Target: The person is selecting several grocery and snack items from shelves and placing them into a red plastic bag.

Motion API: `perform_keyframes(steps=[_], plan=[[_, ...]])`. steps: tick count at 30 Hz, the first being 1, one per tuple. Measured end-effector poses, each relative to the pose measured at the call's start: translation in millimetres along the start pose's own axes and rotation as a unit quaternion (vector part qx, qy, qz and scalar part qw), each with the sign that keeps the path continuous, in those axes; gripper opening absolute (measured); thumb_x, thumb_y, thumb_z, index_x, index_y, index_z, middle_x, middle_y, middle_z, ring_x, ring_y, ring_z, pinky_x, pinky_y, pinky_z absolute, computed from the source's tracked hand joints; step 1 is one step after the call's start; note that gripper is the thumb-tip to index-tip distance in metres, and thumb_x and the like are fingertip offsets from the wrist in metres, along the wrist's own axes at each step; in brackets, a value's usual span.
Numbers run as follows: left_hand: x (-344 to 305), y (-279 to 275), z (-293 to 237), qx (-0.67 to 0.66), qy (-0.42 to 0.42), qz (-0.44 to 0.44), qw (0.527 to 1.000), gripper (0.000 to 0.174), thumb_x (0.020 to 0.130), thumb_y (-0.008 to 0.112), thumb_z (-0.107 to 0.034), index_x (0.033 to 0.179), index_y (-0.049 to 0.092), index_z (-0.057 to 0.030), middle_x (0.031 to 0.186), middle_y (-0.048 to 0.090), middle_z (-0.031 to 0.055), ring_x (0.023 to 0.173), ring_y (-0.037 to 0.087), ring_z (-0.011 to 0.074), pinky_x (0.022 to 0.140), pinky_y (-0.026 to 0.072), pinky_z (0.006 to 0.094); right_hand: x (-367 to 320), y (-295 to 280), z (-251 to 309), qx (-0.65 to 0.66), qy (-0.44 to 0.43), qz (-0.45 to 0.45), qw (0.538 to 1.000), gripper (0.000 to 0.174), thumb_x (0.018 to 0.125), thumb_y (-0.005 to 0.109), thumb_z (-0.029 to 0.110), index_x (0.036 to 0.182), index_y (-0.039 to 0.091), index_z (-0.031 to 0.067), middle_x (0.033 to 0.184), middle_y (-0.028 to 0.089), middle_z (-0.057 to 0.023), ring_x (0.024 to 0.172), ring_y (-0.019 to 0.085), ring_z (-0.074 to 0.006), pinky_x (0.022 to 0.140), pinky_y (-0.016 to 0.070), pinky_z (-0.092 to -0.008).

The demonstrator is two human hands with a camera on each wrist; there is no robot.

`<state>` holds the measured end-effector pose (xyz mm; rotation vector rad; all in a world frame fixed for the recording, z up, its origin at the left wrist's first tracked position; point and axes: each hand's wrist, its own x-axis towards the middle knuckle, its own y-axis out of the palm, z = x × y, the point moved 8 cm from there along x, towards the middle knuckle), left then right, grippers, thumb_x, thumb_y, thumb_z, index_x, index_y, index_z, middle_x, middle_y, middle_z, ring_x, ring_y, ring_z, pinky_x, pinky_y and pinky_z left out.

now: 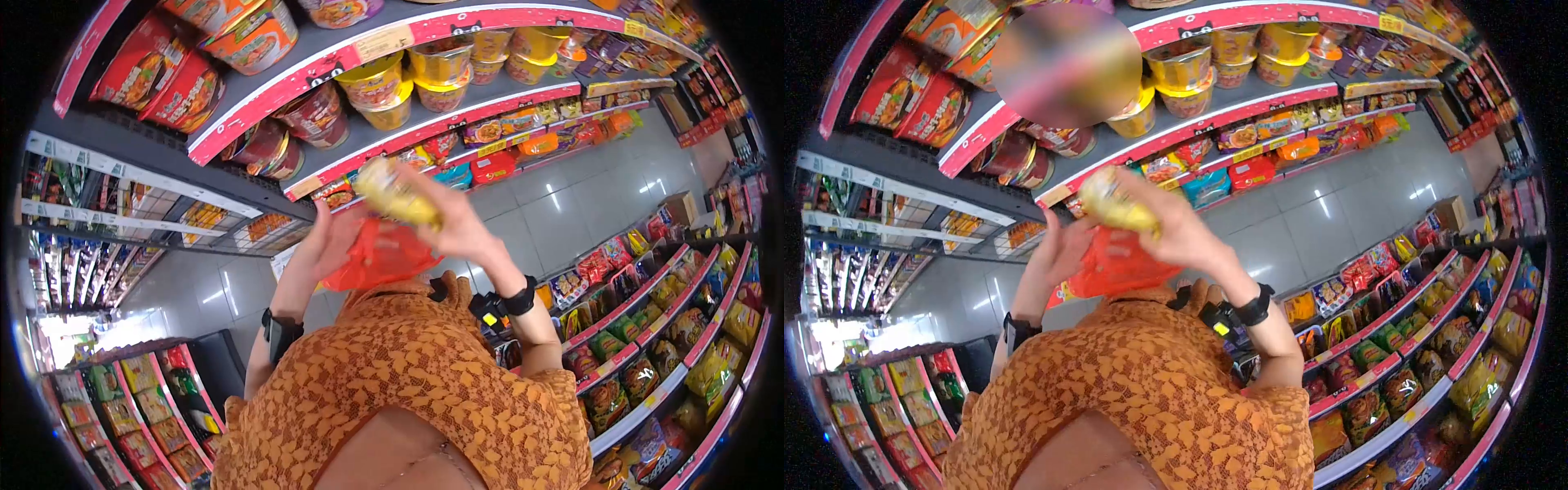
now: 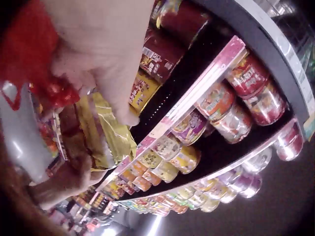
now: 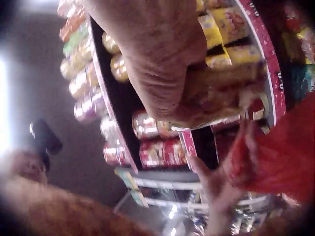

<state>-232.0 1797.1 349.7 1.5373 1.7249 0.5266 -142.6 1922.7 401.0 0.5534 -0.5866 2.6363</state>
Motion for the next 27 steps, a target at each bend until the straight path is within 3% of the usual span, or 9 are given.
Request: perform_keyframes(steps=[4, 5, 8, 12, 14, 15, 18, 21, 27], plan=[[2, -42, -10, -0.09, 0.096, -0.147, 0.98, 0.061, 0.097, 0.045, -0.05, 0.137, 0.043, -0.0038, 0.127, 0.058, 0.014, 0.112, 0.06, 0.0244, 0.089, 0.0522, 0.0381, -16, 62, 39, -0.238, -0.191, 0.141, 0.942, 0.072, 0.064, 0.06, -0.007, 0.134, 0.05, 0.008, 0.143, 0.044, -0.0134, 0.136, 0.038, -0.0329, 0.115, 0.0256, -0.05], [3, -55, -7, -0.085, 0.103, -0.172, 0.976, 0.047, 0.097, 0.055, -0.031, 0.134, 0.047, -0.003, 0.125, 0.059, 0.0126, 0.11, 0.061, 0.0233, 0.094, 0.0505, 0.0395, -17, 57, 39, -0.276, -0.175, 0.144, 0.934, 0.071, 0.063, 0.063, -0.006, 0.131, 0.052, 0.0078, 0.144, 0.043, -0.0149, 0.138, 0.035, -0.0309, 0.115, 0.0234, -0.0535], [-3, -69, -8, -0.086, 0.136, -0.179, 0.971, 0.042, 0.093, 0.059, -0.018, 0.131, 0.049, -0.0024, 0.123, 0.061, 0.0113, 0.108, 0.062, 0.022, 0.094, 0.0509, 0.0386, -19, 16, 16, -0.338, -0.051, -0.041, 0.939, 0.068, 0.07, 0.064, -0.005, 0.134, 0.049, 0.0076, 0.141, 0.045, -0.0179, 0.133, 0.041, -0.0321, 0.11, 0.0319, -0.0516], [-16, -58, -27, -0.008, 0.177, -0.138, 0.975, 0.046, 0.093, 0.059, -0.015, 0.135, 0.044, -0.0043, 0.127, 0.058, 0.0086, 0.112, 0.06, 0.02, 0.096, 0.0495, 0.0371, -52, 3, -45, 0.075, 0.183, -0.193, 0.961, 0.054, 0.086, 0.063, 0.015, 0.137, 0.045, 0.0055, 0.13, 0.056, -0.0142, 0.12, 0.054, -0.0253, 0.099, 0.0433, -0.0407], [-17, -62, -28, 0.03, 0.167, -0.124, 0.978, 0.05, 0.094, 0.058, -0.013, 0.139, 0.038, -0.004, 0.132, 0.055, 0.0079, 0.116, 0.057, 0.0201, 0.098, 0.0476, 0.0376, -52, 34, -55, 0.375, 0.283, -0.164, 0.867, 0.055, 0.094, 0.059, 0.03, 0.139, 0.042, 0.0039, 0.125, 0.06, -0.0079, 0.113, 0.058, -0.0171, 0.092, 0.0473, -0.0327], [-15, -67, -27, 0.048, 0.17, -0.116, 0.977, 0.05, 0.095, 0.056, -0.014, 0.14, 0.037, -0.0033, 0.133, 0.053, 0.0086, 0.118, 0.056, 0.0209, 0.099, 0.0469, 0.0379, -48, 46, -51, 0.326, 0.284, -0.162, 0.887, 0.059, 0.097, 0.05, 0.044, 0.139, 0.042, 0.0033, 0.124, 0.06, -0.0082, 0.107, 0.06, -0.0133, 0.087, 0.0479, -0.0274], [-21, -70, -32, 0.065, 0.164, -0.102, 0.979, 0.054, 0.095, 0.056, -0.015, 0.142, 0.032, -0.0022, 0.137, 0.05, 0.0096, 0.122, 0.053, 0.0215, 0.102, 0.0447, 0.0379, -31, 73, -38, 0.298, 0.233, -0.175, 0.909, 0.054, 0.09, 0.067, 0.019, 0.134, 0.045, -0.002, 0.118, 0.063, -0.0074, 0.104, 0.061, -0.0119, 0.089, 0.0486, -0.0272], [-31, -77, -39, 0.079, 0.163, -0.093, 0.979, 0.056, 0.095, 0.057, -0.016, 0.142, 0.031, -0.002, 0.138, 0.048, 0.0101, 0.123, 0.052, 0.0218, 0.103, 0.0436, 0.0379, -30, 80, -35, 0.325, 0.242, -0.22, 0.887, 0.053, 0.086, 0.068, 0.002, 0.133, 0.044, -0.0065, 0.119, 0.063, -0.0112, 0.105, 0.061, -0.0138, 0.09, 0.0496, -0.0273], [-47, -73, -59, 0.095, 0.143, -0.046, 0.984, 0.051, 0.099, 0.051, -0.023, 0.141, 0.033, -0.0006, 0.138, 0.048, 0.0114, 0.126, 0.048, 0.0218, 0.105, 0.0404, 0.0378, -26, 93, -24, 0.306, 0.211, -0.269, 0.889, 0.055, 0.087, 0.068, 0.004, 0.135, 0.043, -0.0063, 0.12, 0.063, -0.0116, 0.106, 0.061, -0.0141, 0.091, 0.0492, -0.0272]])
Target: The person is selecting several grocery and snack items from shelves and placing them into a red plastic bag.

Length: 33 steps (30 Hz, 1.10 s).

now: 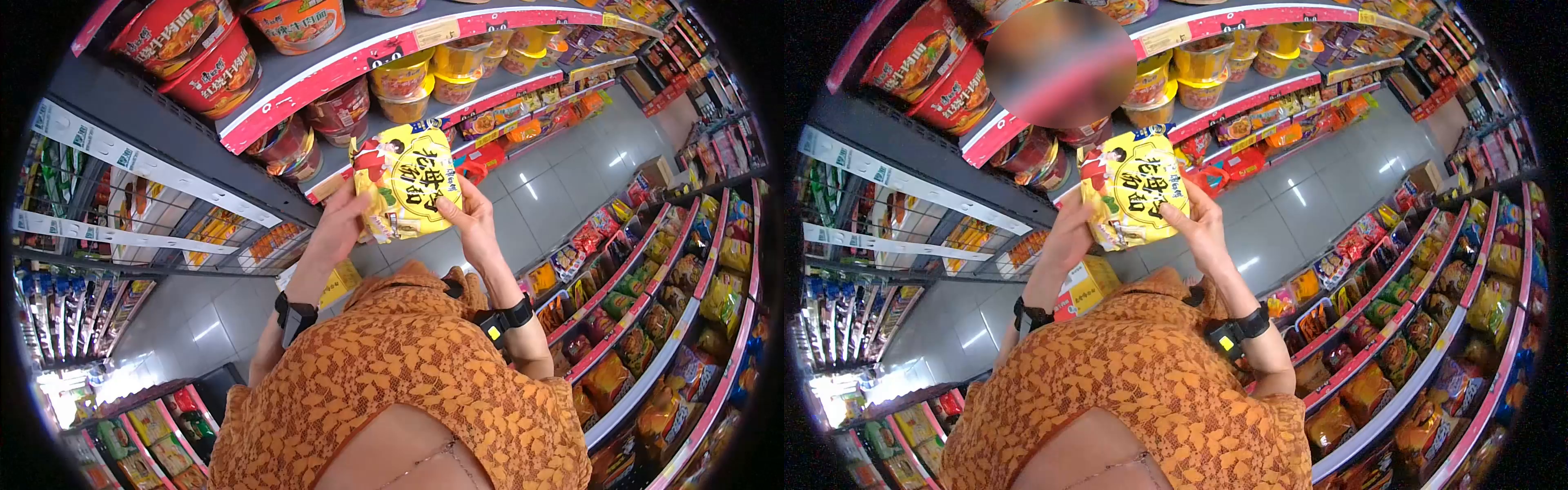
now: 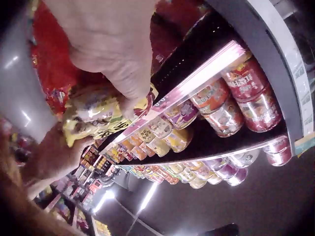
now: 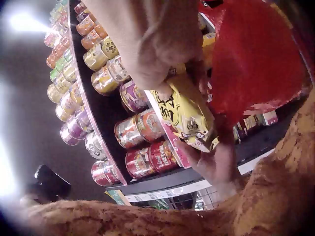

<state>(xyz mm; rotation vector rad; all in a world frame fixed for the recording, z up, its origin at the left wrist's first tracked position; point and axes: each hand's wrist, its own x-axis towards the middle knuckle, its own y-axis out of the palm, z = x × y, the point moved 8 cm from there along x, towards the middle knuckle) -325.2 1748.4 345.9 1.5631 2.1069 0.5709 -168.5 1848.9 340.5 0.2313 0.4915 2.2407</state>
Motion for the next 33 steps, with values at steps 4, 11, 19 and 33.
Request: perform_keyframes(steps=[4, 11, 19, 33], plan=[[7, -21, -27, 0.034, 0.023, 0.019, 0.999, 0.046, 0.102, 0.044, -0.029, 0.137, 0.04, 0.0004, 0.136, 0.049, 0.0107, 0.125, 0.048, 0.0194, 0.104, 0.0398, 0.0353, -8, 10, 2, -0.05, 0.002, 0.0, 0.999, 0.057, 0.087, 0.068, 0.006, 0.136, 0.044, -0.0055, 0.123, 0.061, -0.0107, 0.108, 0.059, -0.0139, 0.093, 0.0479, -0.0278], [-2, -47, -32, 0.218, 0.003, -0.024, 0.976, 0.029, 0.101, 0.05, -0.028, 0.098, 0.061, -0.0017, 0.081, 0.062, -0.001, 0.066, 0.057, 0.0054, 0.061, 0.0454, 0.0206, -14, 11, 1, -0.139, -0.027, -0.006, 0.99, 0.053, 0.085, 0.07, 0.007, 0.133, 0.049, -0.0043, 0.12, 0.062, -0.0099, 0.107, 0.058, -0.0136, 0.093, 0.0466, -0.0281], [-34, -98, 45, 0.254, -0.105, 0.014, 0.962, 0.026, 0.1, 0.052, -0.024, 0.087, 0.059, -0.0022, 0.073, 0.059, 0.0021, 0.053, 0.056, 0.0093, 0.049, 0.0422, 0.0223, -32, -43, -96, 0.102, 0.047, -0.199, 0.973, 0.03, 0.087, 0.069, 0.012, 0.115, 0.06, 0.0024, 0.103, 0.068, -0.0084, 0.089, 0.065, -0.0145, 0.08, 0.053, -0.0279], [-46, -103, 163, 0.476, -0.299, -0.054, 0.825, 0.029, 0.096, 0.052, -0.022, 0.104, 0.061, 0.0046, 0.079, 0.069, 0.0135, 0.064, 0.068, 0.0204, 0.051, 0.0496, 0.0281, -105, -100, -207, 0.232, 0.279, -0.387, 0.848, 0.034, 0.102, 0.045, 0.03, 0.116, 0.053, 0.0003, 0.11, 0.065, -0.0141, 0.095, 0.066, -0.0252, 0.083, 0.0551, -0.043]])
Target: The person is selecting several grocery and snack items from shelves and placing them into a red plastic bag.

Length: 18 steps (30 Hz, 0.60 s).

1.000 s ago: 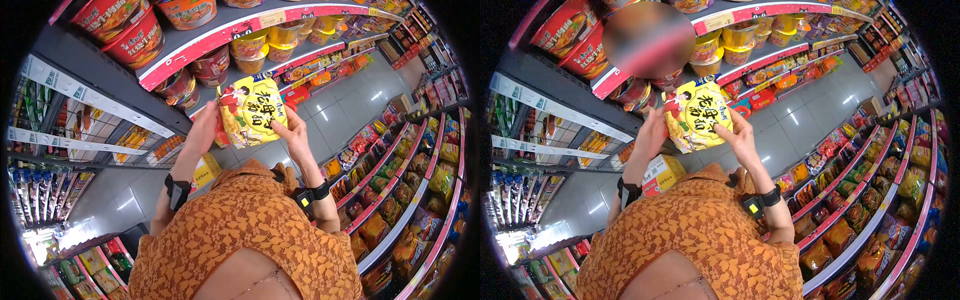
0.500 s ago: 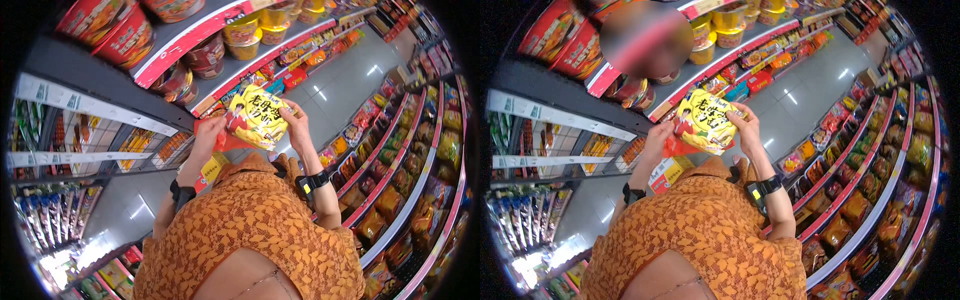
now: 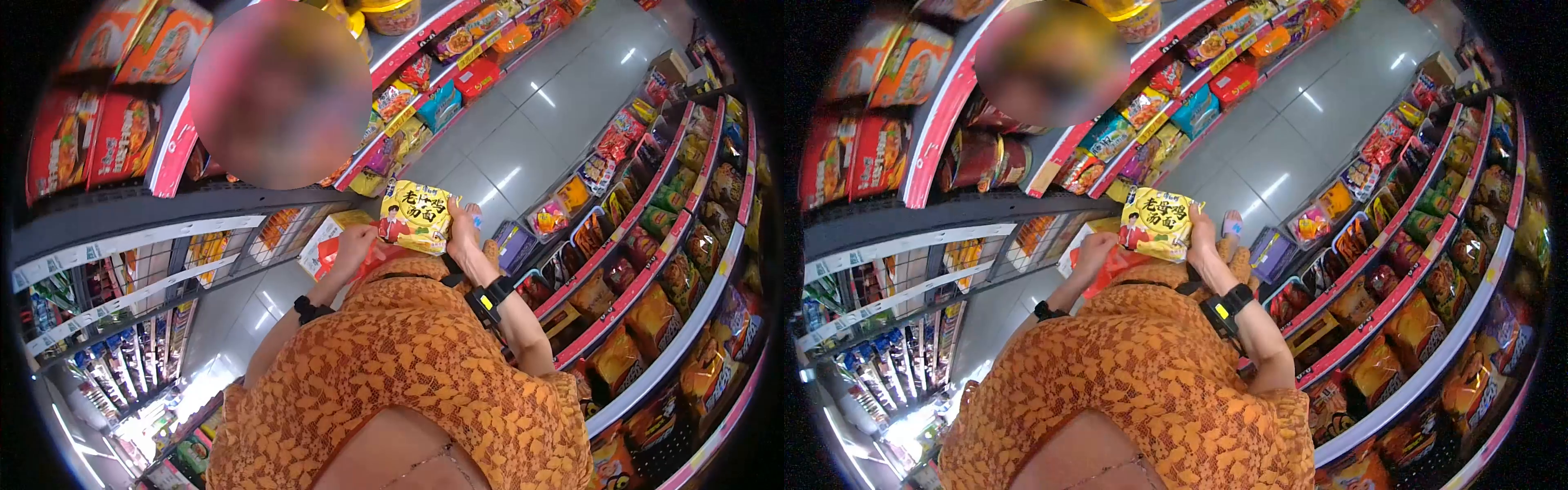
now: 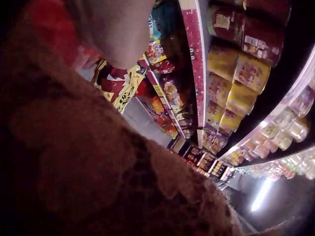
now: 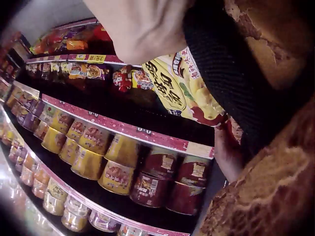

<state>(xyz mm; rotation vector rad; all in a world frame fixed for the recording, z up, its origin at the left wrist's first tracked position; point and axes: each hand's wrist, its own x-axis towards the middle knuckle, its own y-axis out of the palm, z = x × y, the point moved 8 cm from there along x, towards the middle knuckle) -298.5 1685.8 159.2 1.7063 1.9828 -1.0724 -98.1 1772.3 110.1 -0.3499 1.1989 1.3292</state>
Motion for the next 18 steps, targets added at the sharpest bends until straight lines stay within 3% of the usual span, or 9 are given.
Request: perform_keyframes(steps=[3, 5, 8, 9, 12, 15, 18], plan=[[13, 20, 5, -0.101, -0.04, 0.015, 0.994, 0.024, 0.093, 0.056, -0.022, 0.093, 0.063, 0.0012, 0.071, 0.068, 0.0122, 0.055, 0.064, 0.0161, 0.042, 0.0437, 0.0252, 23, -15, 14, 0.004, -0.005, 0.003, 1.0, 0.033, 0.101, 0.048, 0.03, 0.116, 0.054, 0.0008, 0.108, 0.065, -0.0128, 0.093, 0.065, -0.0235, 0.082, 0.0549, -0.0409], [22, 27, 2, -0.089, -0.032, -0.003, 0.996, 0.021, 0.092, 0.058, -0.02, 0.09, 0.062, -0.0002, 0.069, 0.067, 0.0105, 0.05, 0.061, 0.0146, 0.038, 0.0399, 0.0243, 41, -25, 21, 0.01, -0.008, 0.031, 0.999, 0.032, 0.1, 0.051, 0.029, 0.115, 0.054, 0.0007, 0.108, 0.064, -0.012, 0.093, 0.064, -0.0222, 0.081, 0.0545, -0.0393], [30, 37, 1, -0.079, -0.056, 0.009, 0.995, 0.017, 0.091, 0.059, -0.018, 0.088, 0.061, -0.0017, 0.067, 0.065, 0.0083, 0.048, 0.058, 0.0131, 0.038, 0.0388, 0.0234, 72, -58, 44, -0.057, -0.055, -0.059, 0.995, 0.033, 0.099, 0.053, 0.03, 0.115, 0.055, 0.0009, 0.106, 0.064, -0.0103, 0.093, 0.062, -0.0206, 0.081, 0.0538, -0.0372], [31, 40, 0, -0.079, -0.07, 0.017, 0.994, 0.015, 0.091, 0.059, -0.017, 0.088, 0.061, -0.0021, 0.067, 0.064, 0.0076, 0.049, 0.058, 0.0127, 0.039, 0.0392, 0.0232, 90, -61, 47, 0.04, -0.076, -0.032, 0.996, 0.034, 0.098, 0.055, 0.03, 0.115, 0.056, 0.0004, 0.104, 0.065, -0.0091, 0.092, 0.061, -0.0191, 0.081, 0.0535, -0.0367], [34, 52, -16, -0.157, -0.054, 0.042, 0.985, 0.019, 0.093, 0.058, -0.02, 0.098, 0.062, -0.0018, 0.073, 0.064, 0.0075, 0.055, 0.059, 0.0123, 0.042, 0.0407, 0.0222, 111, -83, 77, 0.075, -0.086, -0.004, 0.993, 0.034, 0.1, 0.052, 0.028, 0.116, 0.055, -0.001, 0.102, 0.066, -0.0099, 0.087, 0.064, -0.0182, 0.076, 0.0548, -0.0351], [34, 67, -38, -0.254, -0.133, 0.054, 0.956, 0.029, 0.094, 0.058, -0.024, 0.112, 0.061, -0.0012, 0.081, 0.065, 0.0076, 0.064, 0.061, 0.0123, 0.047, 0.044, 0.0229, 109, -78, 113, 0.019, -0.11, 0.04, 0.993, 0.033, 0.1, 0.052, 0.029, 0.113, 0.058, -0.0008, 0.099, 0.067, -0.0089, 0.08, 0.066, -0.0151, 0.072, 0.055, -0.0307], [38, 83, -90, -0.245, -0.066, 0.073, 0.964, 0.041, 0.096, 0.057, -0.029, 0.124, 0.056, 0.0001, 0.09, 0.066, 0.008, 0.068, 0.062, 0.0125, 0.05, 0.0464, 0.024, 102, -61, 119, -0.026, -0.101, 0.091, 0.99, 0.033, 0.099, 0.054, 0.029, 0.111, 0.059, -0.001, 0.097, 0.068, -0.0075, 0.08, 0.065, -0.0127, 0.069, 0.0545, -0.0286]])
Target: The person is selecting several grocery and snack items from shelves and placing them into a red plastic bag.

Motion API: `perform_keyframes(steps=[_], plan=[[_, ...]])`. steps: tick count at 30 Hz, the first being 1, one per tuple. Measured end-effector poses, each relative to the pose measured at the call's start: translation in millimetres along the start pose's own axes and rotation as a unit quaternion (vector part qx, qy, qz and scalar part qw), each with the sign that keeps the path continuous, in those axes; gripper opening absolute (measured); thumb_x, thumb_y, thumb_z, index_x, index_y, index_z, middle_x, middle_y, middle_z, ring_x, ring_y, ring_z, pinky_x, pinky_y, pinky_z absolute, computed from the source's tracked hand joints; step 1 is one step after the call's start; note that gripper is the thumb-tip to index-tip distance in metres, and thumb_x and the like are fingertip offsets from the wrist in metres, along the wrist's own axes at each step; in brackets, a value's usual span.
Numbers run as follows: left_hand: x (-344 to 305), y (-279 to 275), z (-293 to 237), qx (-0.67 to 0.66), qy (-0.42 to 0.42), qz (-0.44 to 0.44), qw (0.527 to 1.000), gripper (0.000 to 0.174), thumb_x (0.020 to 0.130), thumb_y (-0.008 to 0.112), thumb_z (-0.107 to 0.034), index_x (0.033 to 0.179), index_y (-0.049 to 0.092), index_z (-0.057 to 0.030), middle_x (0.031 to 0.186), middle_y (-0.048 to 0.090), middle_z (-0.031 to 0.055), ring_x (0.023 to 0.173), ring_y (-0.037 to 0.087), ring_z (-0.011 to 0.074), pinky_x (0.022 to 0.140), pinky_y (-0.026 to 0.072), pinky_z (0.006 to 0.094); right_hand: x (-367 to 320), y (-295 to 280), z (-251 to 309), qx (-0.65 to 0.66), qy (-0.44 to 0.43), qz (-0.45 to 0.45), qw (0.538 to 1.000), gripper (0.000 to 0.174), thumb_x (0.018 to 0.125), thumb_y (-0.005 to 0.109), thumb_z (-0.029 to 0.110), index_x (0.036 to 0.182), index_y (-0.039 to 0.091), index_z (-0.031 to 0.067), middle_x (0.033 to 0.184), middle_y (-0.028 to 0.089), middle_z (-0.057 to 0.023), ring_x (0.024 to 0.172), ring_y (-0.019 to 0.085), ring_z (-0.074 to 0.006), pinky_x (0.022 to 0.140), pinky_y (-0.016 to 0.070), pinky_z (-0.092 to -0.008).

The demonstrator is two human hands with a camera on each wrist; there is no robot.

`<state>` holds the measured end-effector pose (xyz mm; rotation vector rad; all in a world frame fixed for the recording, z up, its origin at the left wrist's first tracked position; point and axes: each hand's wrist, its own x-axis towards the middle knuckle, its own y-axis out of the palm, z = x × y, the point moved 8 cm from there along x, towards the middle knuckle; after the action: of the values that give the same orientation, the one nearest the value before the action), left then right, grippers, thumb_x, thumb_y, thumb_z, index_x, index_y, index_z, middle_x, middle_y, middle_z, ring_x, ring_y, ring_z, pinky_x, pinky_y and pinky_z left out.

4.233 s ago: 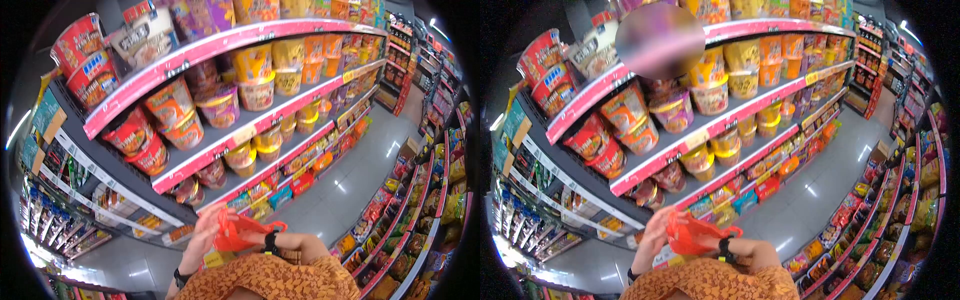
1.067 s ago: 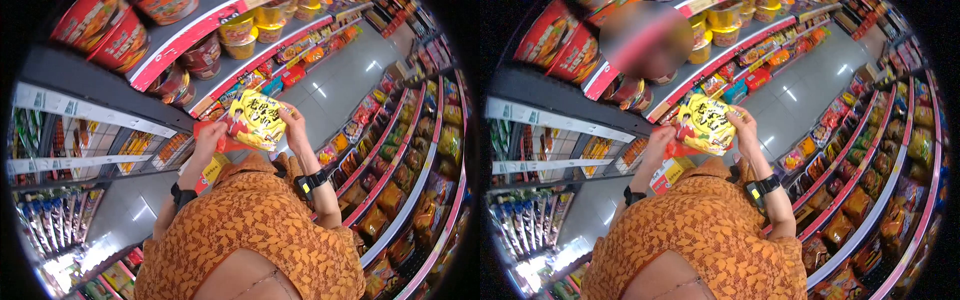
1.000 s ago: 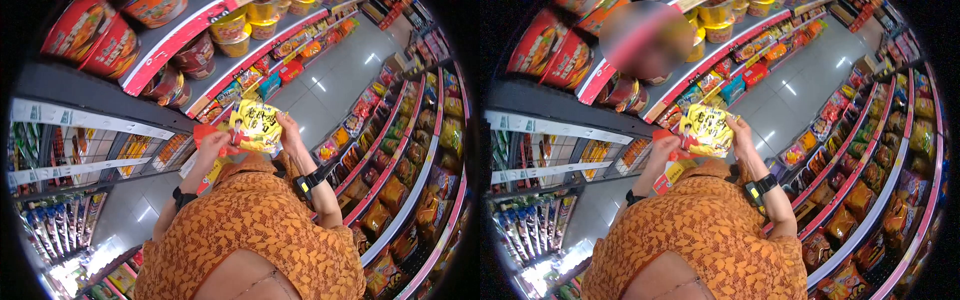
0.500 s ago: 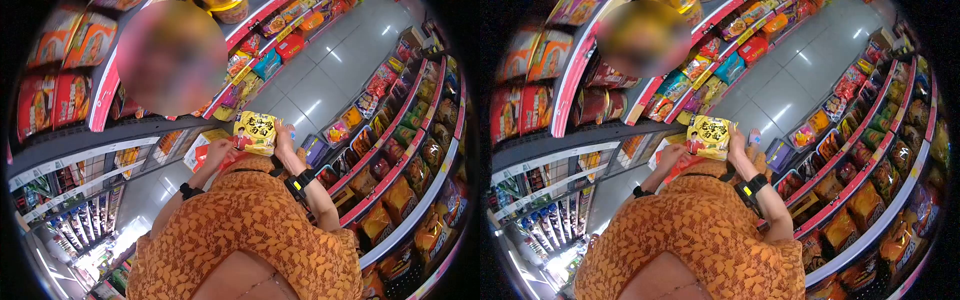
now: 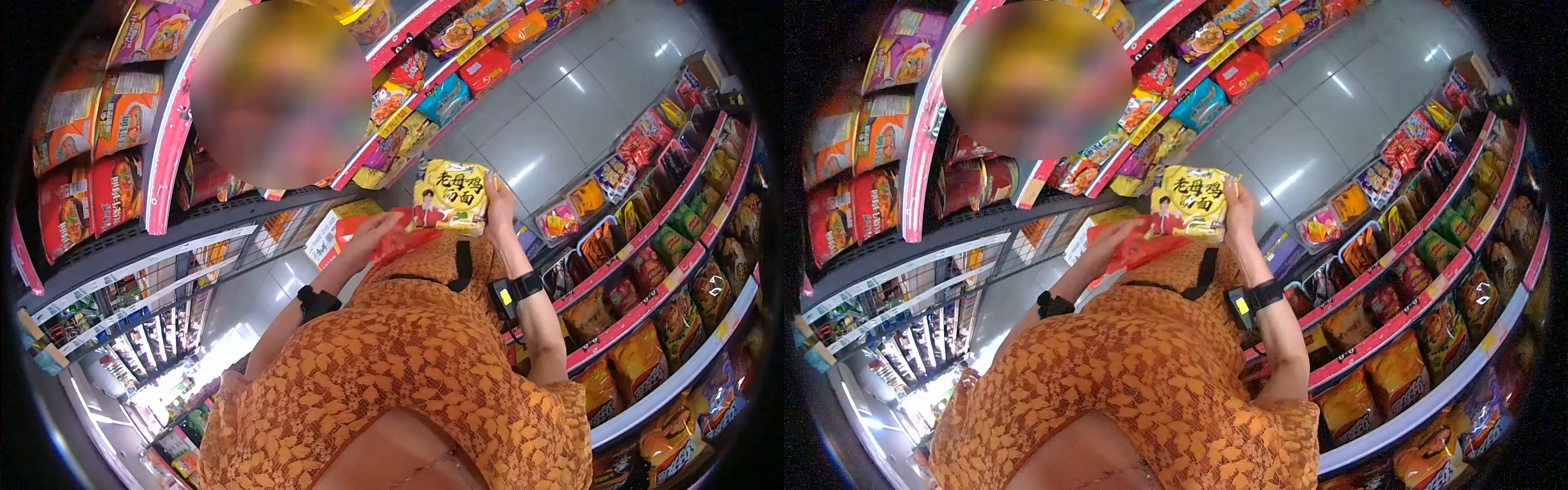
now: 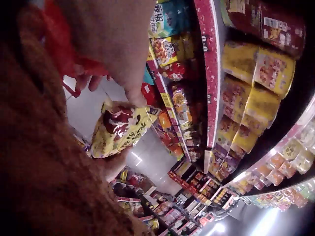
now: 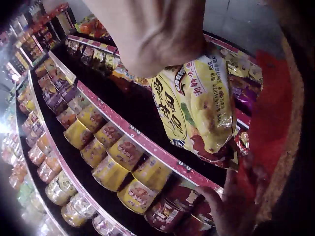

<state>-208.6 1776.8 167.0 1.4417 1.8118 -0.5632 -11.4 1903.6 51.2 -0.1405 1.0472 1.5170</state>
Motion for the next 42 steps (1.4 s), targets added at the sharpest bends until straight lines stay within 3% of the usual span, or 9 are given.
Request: perform_keyframes(steps=[8, 16, 20, 21, 26, 27, 31, 37, 42], plan=[[22, 12, 10, 0.161, 0.001, 0.016, 0.987, 0.027, 0.09, 0.066, -0.016, 0.109, 0.059, 0.0019, 0.082, 0.067, 0.0048, 0.057, 0.059, 0.0097, 0.046, 0.0444, 0.0213, 6, 2, -14, -0.158, -0.05, -0.025, 0.986, 0.034, 0.096, 0.058, 0.028, 0.103, 0.063, -0.0047, 0.092, 0.067, -0.0043, 0.081, 0.058, -0.0107, 0.072, 0.0474, -0.0293], [-7, 75, -48, 0.108, 0.032, 0.028, 0.993, 0.025, 0.09, 0.066, -0.017, 0.11, 0.061, -0.0039, 0.079, 0.068, 0.0007, 0.054, 0.057, 0.0059, 0.043, 0.0343, 0.0189, -7, 15, 56, -0.387, -0.192, -0.042, 0.901, 0.038, 0.097, 0.048, 0.038, 0.098, 0.057, 0.0007, 0.082, 0.058, -0.0281, 0.082, 0.057, -0.0447, 0.072, 0.0446, -0.0442], [16, 44, -35, 0.167, 0.02, 0.071, 0.983, 0.041, 0.094, 0.06, -0.018, 0.13, 0.051, -0.002, 0.12, 0.062, 0.0053, 0.105, 0.058, 0.0114, 0.09, 0.0466, 0.0269, -2, 14, 66, -0.313, -0.19, -0.007, 0.93, 0.038, 0.097, 0.049, 0.037, 0.098, 0.057, 0.0, 0.082, 0.059, -0.0272, 0.081, 0.059, -0.0438, 0.072, 0.0449, -0.0445], [19, 49, -41, 0.073, 0.043, 0.069, 0.994, 0.046, 0.095, 0.059, -0.021, 0.135, 0.046, -0.0013, 0.127, 0.058, 0.0066, 0.116, 0.053, 0.0138, 0.102, 0.0376, 0.0279, -2, 17, 66, -0.305, -0.19, 0.011, 0.933, 0.038, 0.097, 0.049, 0.037, 0.098, 0.057, 0.0, 0.083, 0.059, -0.0273, 0.081, 0.059, -0.0433, 0.072, 0.045, -0.0445], [27, 75, -61, 0.014, 0.039, 0.015, 0.999, 0.054, 0.09, 0.065, -0.018, 0.136, 0.045, 0.0016, 0.13, 0.057, 0.0082, 0.118, 0.054, 0.0163, 0.102, 0.0384, 0.0299, -17, 29, 92, -0.303, -0.241, 0.026, 0.922, 0.04, 0.096, 0.053, 0.037, 0.101, 0.058, -0.0014, 0.081, 0.063, -0.0239, 0.078, 0.06, -0.0417, 0.071, 0.045, -0.0445], [32, 82, -63, 0.029, 0.074, 0.039, 0.996, 0.052, 0.089, 0.067, -0.016, 0.134, 0.047, 0.0015, 0.127, 0.059, 0.0084, 0.116, 0.055, 0.0168, 0.101, 0.0401, 0.0298, -12, 26, 93, -0.275, -0.256, 0.011, 0.927, 0.039, 0.095, 0.056, 0.035, 0.098, 0.061, -0.003, 0.076, 0.065, -0.0143, 0.071, 0.062, -0.0272, 0.068, 0.0463, -0.0379], [38, 103, -71, 0.094, 0.077, 0.068, 0.99, 0.045, 0.09, 0.066, -0.013, 0.129, 0.052, 0.0023, 0.12, 0.063, 0.0073, 0.106, 0.06, 0.014, 0.091, 0.046, 0.0282, -1, 14, 101, -0.12, -0.147, 0.048, 0.981, 0.031, 0.093, 0.061, 0.027, 0.085, 0.066, -0.002, 0.075, 0.062, 0.0016, 0.072, 0.055, -0.0033, 0.063, 0.0448, -0.0217], [47, 118, -101, 0.138, 0.125, 0.104, 0.977, 0.042, 0.096, 0.059, -0.02, 0.13, 0.049, 0.0023, 0.121, 0.061, 0.0077, 0.107, 0.058, 0.0128, 0.093, 0.045, 0.0283, 5, 13, 117, 0.079, -0.041, 0.063, 0.994, 0.023, 0.089, 0.066, 0.023, 0.087, 0.068, 0.0003, 0.076, 0.065, 0.0003, 0.068, 0.058, -0.0069, 0.061, 0.046, -0.0223], [73, 113, -118, 0.191, 0.157, 0.07, 0.966, 0.048, 0.101, 0.049, -0.03, 0.134, 0.043, 0.0033, 0.125, 0.057, 0.0099, 0.114, 0.052, 0.0157, 0.099, 0.0393, 0.0305, 27, 1, 132, -0.002, -0.073, 0.008, 0.997, 0.017, 0.086, 0.071, 0.018, 0.085, 0.066, 0.0017, 0.076, 0.066, -0.0012, 0.067, 0.06, -0.0075, 0.06, 0.047, -0.0227]])
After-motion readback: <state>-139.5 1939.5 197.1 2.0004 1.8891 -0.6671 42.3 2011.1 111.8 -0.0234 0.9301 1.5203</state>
